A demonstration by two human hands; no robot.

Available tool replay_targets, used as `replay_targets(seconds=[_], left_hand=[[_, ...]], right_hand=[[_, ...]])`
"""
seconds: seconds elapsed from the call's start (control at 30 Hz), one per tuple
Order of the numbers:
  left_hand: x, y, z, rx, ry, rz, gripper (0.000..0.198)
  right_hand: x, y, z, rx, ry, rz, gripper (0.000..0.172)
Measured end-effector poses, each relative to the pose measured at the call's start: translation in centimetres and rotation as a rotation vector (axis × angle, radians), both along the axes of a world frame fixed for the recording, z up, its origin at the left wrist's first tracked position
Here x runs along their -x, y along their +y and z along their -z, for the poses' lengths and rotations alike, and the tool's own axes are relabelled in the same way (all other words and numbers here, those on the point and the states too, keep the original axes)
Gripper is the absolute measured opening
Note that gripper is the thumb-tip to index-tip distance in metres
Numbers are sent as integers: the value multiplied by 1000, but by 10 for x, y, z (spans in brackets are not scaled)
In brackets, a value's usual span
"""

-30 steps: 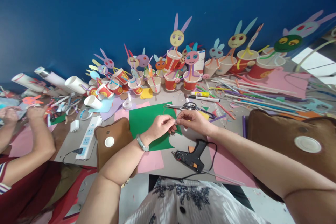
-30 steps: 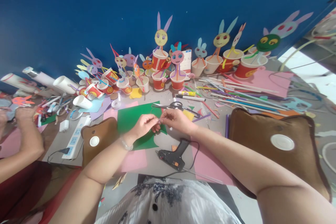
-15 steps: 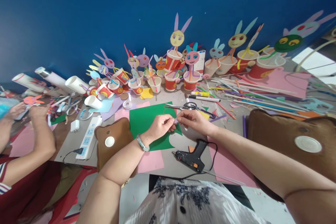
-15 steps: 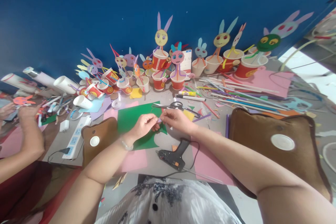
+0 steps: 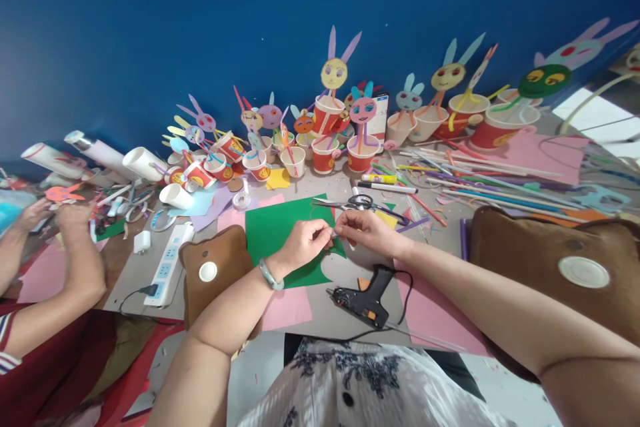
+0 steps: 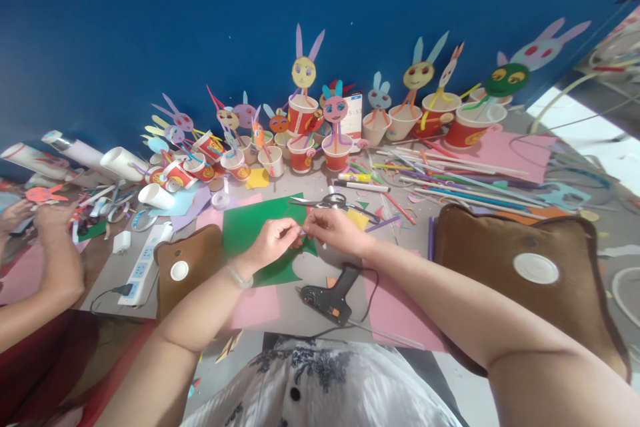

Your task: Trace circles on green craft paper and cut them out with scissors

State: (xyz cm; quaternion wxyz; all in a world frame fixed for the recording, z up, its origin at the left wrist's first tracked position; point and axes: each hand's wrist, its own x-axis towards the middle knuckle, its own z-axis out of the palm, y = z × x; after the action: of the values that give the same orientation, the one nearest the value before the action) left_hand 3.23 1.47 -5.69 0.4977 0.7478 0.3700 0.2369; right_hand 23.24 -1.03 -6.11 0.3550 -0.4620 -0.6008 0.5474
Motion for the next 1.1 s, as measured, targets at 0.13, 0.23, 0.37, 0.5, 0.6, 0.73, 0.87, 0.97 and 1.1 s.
replay_targets(seconds=[0.13,0.23,0.37,0.5,0.6,0.73,0.87,0.97,1.1], left_hand=[[2,3,-4,20,-37,-42,32],[3,5,-5,83,-86,-75,34],[1,8,-4,203,-167,-141,36],[-1,8,-2,316,-218,-169,34],[-3,7,-1,346,-222,-157,33],[-3,5,-2,304,-192,-123,37],[-1,7,-4,228,-197,-174,41],[-1,8,-3,196,-234,-216,44],[-4,6,1,281,-325,-245,51]], right_hand=[[-5,3,-4,3,-12,44,44],[-8,4,-4,7,-10,67,46],[-10,7,-1,44,76,164,49],[-8,7,0,40,130,194,51],[-6,4,-2,32,69,137,55],[-4,1,-2,29,69,92,47],[-5,2,1,37,71,66,44],[-4,2,3,54,54,19,43],[-2,0,5,57,66,26,44]])
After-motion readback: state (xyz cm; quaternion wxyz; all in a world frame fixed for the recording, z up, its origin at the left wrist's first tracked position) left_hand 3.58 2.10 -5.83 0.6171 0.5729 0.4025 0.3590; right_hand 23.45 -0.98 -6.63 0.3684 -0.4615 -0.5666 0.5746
